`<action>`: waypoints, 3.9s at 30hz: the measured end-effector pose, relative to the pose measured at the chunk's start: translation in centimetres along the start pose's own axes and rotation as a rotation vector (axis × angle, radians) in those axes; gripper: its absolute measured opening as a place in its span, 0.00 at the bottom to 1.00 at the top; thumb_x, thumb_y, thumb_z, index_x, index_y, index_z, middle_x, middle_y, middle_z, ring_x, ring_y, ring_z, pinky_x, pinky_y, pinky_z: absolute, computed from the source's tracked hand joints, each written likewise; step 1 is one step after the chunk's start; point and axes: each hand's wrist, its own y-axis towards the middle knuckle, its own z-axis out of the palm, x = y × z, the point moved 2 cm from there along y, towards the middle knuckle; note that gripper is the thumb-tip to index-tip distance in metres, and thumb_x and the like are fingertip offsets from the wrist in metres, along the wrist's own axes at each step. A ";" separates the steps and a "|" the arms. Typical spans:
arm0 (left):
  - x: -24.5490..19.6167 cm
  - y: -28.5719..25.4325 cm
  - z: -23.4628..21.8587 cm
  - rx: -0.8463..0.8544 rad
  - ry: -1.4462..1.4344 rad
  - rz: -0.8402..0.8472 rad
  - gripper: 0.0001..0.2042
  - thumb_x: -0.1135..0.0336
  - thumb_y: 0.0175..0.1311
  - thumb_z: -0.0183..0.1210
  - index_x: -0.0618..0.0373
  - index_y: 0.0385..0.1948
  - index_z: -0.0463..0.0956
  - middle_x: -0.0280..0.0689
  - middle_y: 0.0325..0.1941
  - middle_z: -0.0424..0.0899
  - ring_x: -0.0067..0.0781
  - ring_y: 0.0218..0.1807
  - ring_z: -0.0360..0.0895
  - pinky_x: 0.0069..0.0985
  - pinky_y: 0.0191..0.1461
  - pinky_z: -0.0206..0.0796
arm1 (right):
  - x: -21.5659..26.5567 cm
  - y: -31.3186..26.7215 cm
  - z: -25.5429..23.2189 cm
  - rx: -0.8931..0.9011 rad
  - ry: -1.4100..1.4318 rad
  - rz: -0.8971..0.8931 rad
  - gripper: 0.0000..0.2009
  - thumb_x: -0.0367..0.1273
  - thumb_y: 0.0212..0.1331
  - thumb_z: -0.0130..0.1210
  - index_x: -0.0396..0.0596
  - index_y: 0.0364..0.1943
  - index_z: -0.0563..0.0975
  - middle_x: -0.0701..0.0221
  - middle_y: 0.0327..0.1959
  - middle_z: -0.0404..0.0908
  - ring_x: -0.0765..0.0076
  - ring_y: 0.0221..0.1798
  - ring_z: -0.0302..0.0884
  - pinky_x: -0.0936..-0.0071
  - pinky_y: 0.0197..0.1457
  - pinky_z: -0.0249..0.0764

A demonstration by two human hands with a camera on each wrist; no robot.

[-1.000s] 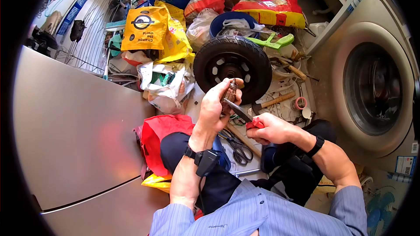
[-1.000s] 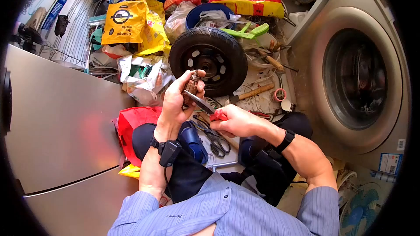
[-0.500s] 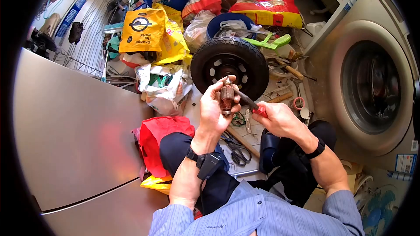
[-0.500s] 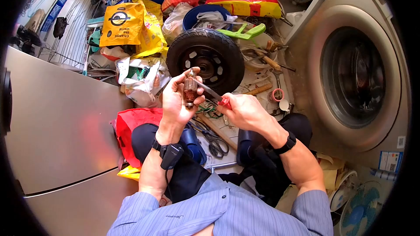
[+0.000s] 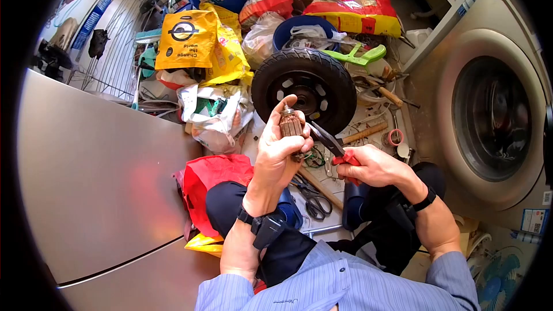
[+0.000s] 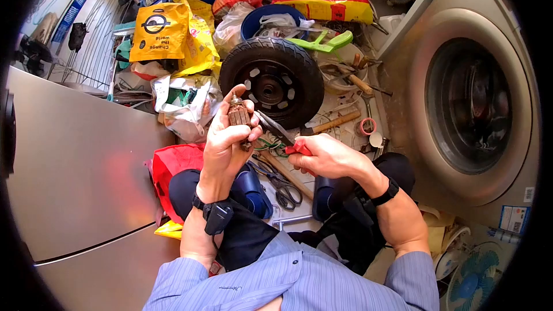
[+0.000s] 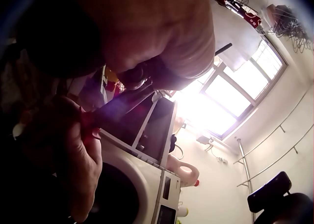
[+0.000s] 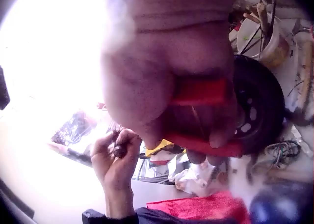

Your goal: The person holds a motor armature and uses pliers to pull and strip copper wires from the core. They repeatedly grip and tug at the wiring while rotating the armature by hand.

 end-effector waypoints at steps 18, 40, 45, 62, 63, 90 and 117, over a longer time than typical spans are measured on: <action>-0.8 -0.9 0.2 -0.097 0.043 -0.024 0.33 0.86 0.59 0.59 0.54 0.69 0.65 0.37 0.48 0.73 0.26 0.38 0.77 0.22 0.38 0.76 | 0.2 0.5 0.7 -0.036 -0.137 -0.085 0.14 0.38 0.69 0.60 0.39 0.40 0.77 0.59 0.27 0.83 0.57 0.31 0.83 0.62 0.39 0.77; -1.3 -1.1 0.0 0.066 -0.122 -0.079 0.36 0.73 0.62 0.59 0.52 0.75 0.58 0.43 0.55 0.72 0.38 0.55 0.75 0.30 0.53 0.75 | 0.8 0.1 0.8 0.041 -0.016 -0.115 0.12 0.36 0.67 0.60 0.40 0.44 0.80 0.57 0.30 0.85 0.54 0.35 0.86 0.63 0.42 0.79; -1.4 -1.0 0.3 -0.048 -0.222 -0.141 0.31 0.62 0.67 0.52 0.53 0.74 0.60 0.44 0.54 0.76 0.41 0.52 0.77 0.34 0.47 0.75 | 0.4 0.2 0.9 0.028 -0.070 -0.124 0.12 0.35 0.66 0.61 0.40 0.45 0.80 0.57 0.31 0.86 0.54 0.36 0.86 0.63 0.43 0.79; -0.7 -0.9 0.0 -0.060 -0.184 -0.188 0.35 0.65 0.60 0.54 0.53 0.75 0.61 0.43 0.57 0.77 0.40 0.54 0.78 0.34 0.48 0.78 | 0.0 0.0 0.6 0.001 -0.147 -0.120 0.12 0.36 0.66 0.61 0.40 0.43 0.80 0.52 0.32 0.84 0.42 0.38 0.84 0.59 0.42 0.77; -0.6 -0.9 -0.1 -0.060 -0.184 -0.188 0.35 0.65 0.60 0.54 0.53 0.75 0.61 0.43 0.57 0.77 0.40 0.54 0.78 0.34 0.48 0.78 | -0.1 0.0 0.5 -0.010 -0.152 -0.133 0.12 0.36 0.66 0.61 0.40 0.43 0.80 0.51 0.32 0.84 0.41 0.38 0.83 0.58 0.42 0.77; 2.4 -1.4 1.1 -0.094 0.637 -0.091 0.30 0.82 0.55 0.67 0.60 0.63 0.72 0.40 0.57 0.82 0.28 0.58 0.82 0.26 0.65 0.74 | -0.3 0.4 -0.3 -0.451 0.569 -0.159 0.13 0.31 0.65 0.64 0.39 0.51 0.82 0.73 0.29 0.83 0.81 0.28 0.77 0.79 0.32 0.74; 3.7 -2.4 1.5 -0.080 0.802 -0.111 0.20 0.72 0.64 0.70 0.63 0.57 0.78 0.34 0.45 0.85 0.18 0.43 0.81 0.19 0.46 0.75 | -2.1 0.6 -1.5 -0.550 0.666 -0.312 0.08 0.32 0.68 0.63 0.40 0.42 0.81 0.73 0.32 0.82 0.82 0.30 0.77 0.80 0.33 0.74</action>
